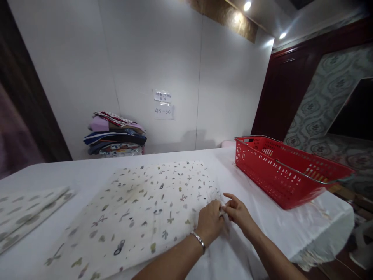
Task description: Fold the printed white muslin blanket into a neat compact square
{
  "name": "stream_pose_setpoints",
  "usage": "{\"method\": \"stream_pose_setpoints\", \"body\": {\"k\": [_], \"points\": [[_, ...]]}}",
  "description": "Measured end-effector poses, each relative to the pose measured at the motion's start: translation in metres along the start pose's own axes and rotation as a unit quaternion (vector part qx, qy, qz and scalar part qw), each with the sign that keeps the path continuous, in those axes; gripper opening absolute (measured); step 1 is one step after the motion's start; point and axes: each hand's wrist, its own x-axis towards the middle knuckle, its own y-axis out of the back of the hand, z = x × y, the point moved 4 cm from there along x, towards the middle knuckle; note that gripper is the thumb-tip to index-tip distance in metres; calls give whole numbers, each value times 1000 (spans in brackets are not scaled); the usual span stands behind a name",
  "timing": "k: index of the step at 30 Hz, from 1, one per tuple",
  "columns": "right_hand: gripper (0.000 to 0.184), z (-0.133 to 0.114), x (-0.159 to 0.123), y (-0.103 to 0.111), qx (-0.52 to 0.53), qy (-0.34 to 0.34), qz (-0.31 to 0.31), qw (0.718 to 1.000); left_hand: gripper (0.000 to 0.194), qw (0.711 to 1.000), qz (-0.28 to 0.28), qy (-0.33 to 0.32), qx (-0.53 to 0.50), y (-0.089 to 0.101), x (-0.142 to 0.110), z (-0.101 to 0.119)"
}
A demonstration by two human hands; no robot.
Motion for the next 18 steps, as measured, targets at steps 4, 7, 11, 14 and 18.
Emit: {"method": "stream_pose_setpoints", "body": {"k": [4, 7, 11, 14, 18], "points": [[54, 0, 15, -2, -23, -16, -52, 998, 11, 993, 22, 46, -107, 10, 1, -17], [45, 6, 48, 6, -17, -46, -29, 998, 7, 962, 45, 112, -247, 21, 0, -34], [27, 19, 111, 7, 5, -122, -6, 992, 8, 885, 100, 177, -420, 42, -8, -65], [18, 26, 162, -2, 3, -153, 9, 988, 21, 843, 116, 225, -474, 53, -21, -92], [14, 32, 225, -16, -28, -173, 36, 984, 30, 803, 120, 266, -519, 55, -31, -117]]}}
